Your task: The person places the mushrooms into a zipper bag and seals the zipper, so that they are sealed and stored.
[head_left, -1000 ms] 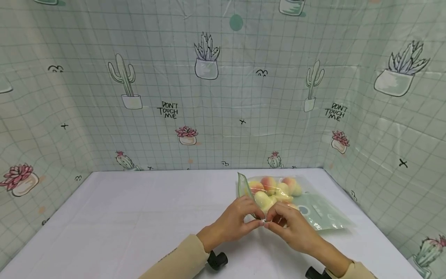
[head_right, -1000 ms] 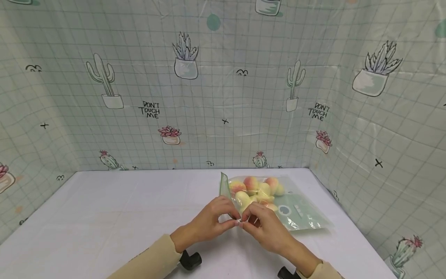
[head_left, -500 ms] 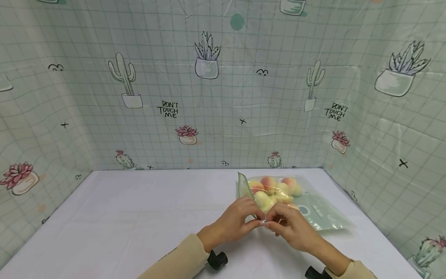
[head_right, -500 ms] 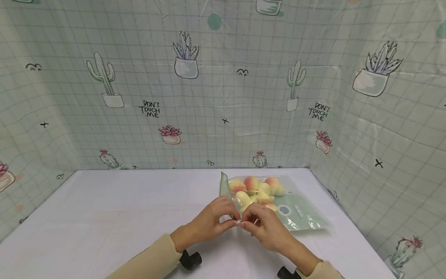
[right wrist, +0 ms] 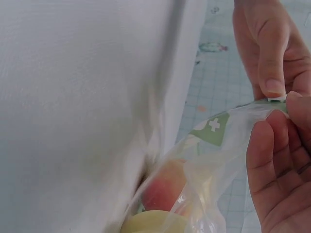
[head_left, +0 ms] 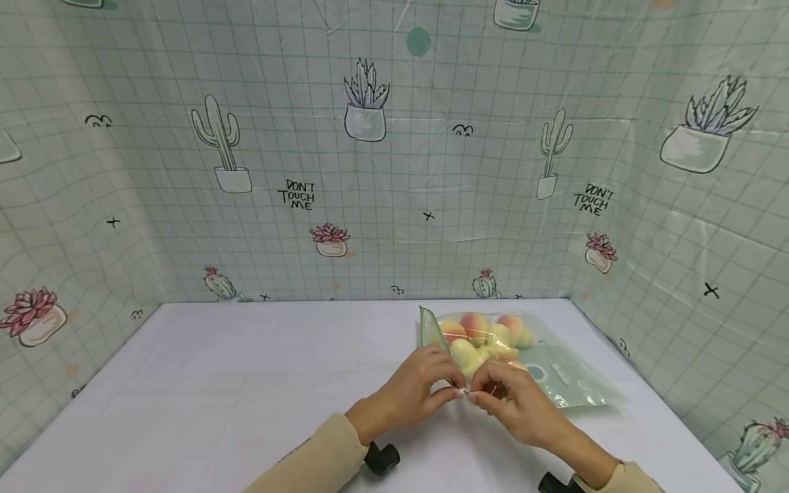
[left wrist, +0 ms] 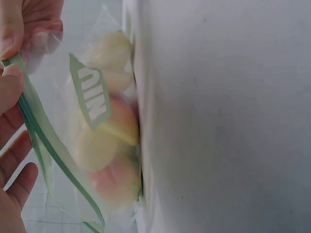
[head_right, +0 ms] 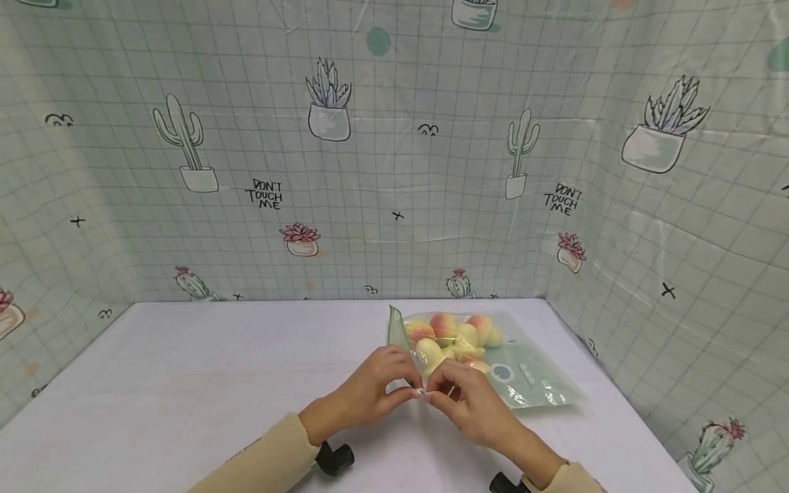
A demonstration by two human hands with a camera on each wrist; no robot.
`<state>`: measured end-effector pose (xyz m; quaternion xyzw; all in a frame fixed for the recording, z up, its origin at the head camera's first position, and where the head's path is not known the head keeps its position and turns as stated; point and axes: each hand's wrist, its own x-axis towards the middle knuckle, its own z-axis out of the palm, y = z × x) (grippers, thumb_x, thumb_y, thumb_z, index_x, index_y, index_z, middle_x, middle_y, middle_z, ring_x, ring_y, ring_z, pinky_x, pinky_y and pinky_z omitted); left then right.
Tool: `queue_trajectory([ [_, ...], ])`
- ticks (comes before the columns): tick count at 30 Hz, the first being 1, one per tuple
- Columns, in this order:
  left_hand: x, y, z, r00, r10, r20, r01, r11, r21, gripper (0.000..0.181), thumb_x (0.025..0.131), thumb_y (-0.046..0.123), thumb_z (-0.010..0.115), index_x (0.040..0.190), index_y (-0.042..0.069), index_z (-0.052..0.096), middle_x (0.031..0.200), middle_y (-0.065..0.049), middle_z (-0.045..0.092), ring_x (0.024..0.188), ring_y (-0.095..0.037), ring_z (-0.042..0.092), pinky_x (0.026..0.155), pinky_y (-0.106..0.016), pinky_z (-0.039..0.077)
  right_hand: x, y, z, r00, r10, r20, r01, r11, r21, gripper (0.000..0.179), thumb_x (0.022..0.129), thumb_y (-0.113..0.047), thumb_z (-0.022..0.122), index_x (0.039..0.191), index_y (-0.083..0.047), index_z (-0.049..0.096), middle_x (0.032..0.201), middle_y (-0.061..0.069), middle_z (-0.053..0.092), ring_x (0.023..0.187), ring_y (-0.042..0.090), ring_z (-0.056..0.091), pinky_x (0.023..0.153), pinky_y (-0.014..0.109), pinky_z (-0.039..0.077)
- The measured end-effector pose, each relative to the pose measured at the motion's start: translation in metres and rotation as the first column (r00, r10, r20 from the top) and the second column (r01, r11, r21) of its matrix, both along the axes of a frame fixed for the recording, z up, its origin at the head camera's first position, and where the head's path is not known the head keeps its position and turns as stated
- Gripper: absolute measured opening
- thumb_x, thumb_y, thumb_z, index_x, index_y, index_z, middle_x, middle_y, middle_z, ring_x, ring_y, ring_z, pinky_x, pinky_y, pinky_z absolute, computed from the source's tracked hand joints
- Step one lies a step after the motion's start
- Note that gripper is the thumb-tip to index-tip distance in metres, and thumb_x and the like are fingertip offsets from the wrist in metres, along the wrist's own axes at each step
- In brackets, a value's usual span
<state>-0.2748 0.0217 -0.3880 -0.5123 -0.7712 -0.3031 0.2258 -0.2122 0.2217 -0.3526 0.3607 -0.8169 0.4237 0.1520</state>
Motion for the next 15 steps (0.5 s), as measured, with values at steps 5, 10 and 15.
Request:
queue_trajectory([
  [5,-0.0042,-0.0018,-0.0023,1.0,0.002,0.017,-0.002,1.0,0.018,0.009,0.082,0.018,0.075,0.087,0.018,0.067,0.09,0.01,0.063,0.097,-0.009,0.054,0.087,-0.025,0.041,0.0003,0.0008,0.0022,1.0,-0.002,-0.023,0.002,1.0,0.007,0.022,0.081,0.008,0.068,0.082,-0.012,0.058,0.073,-0.003,0.056,0.062,0.012,0.053,0.049,0.023,0.046],
  [10,-0.0065,-0.0035,-0.0034,1.0,0.01,0.013,-0.01,1.0,0.022,0.01,0.082,0.017,0.075,0.087,0.018,0.067,0.09,0.01,0.062,0.099,-0.009,0.054,0.088,-0.027,0.041,0.0009,0.0009,0.0033,1.0,-0.004,-0.016,0.005,1.0,0.01,0.022,0.081,0.006,0.069,0.082,-0.013,0.058,0.074,-0.003,0.055,0.063,0.011,0.053,0.049,0.023,0.046],
  [15,-0.0063,-0.002,-0.0039,1.0,0.017,-0.02,-0.016,0.999,0.042,0.011,0.082,0.015,0.075,0.087,0.017,0.065,0.088,0.009,0.063,0.096,-0.009,0.055,0.087,-0.026,0.042,-0.0007,0.0012,0.0012,0.999,-0.045,0.006,0.045,0.999,0.022,0.019,0.083,0.003,0.069,0.083,-0.013,0.059,0.075,-0.004,0.057,0.065,0.01,0.055,0.052,0.023,0.047],
])
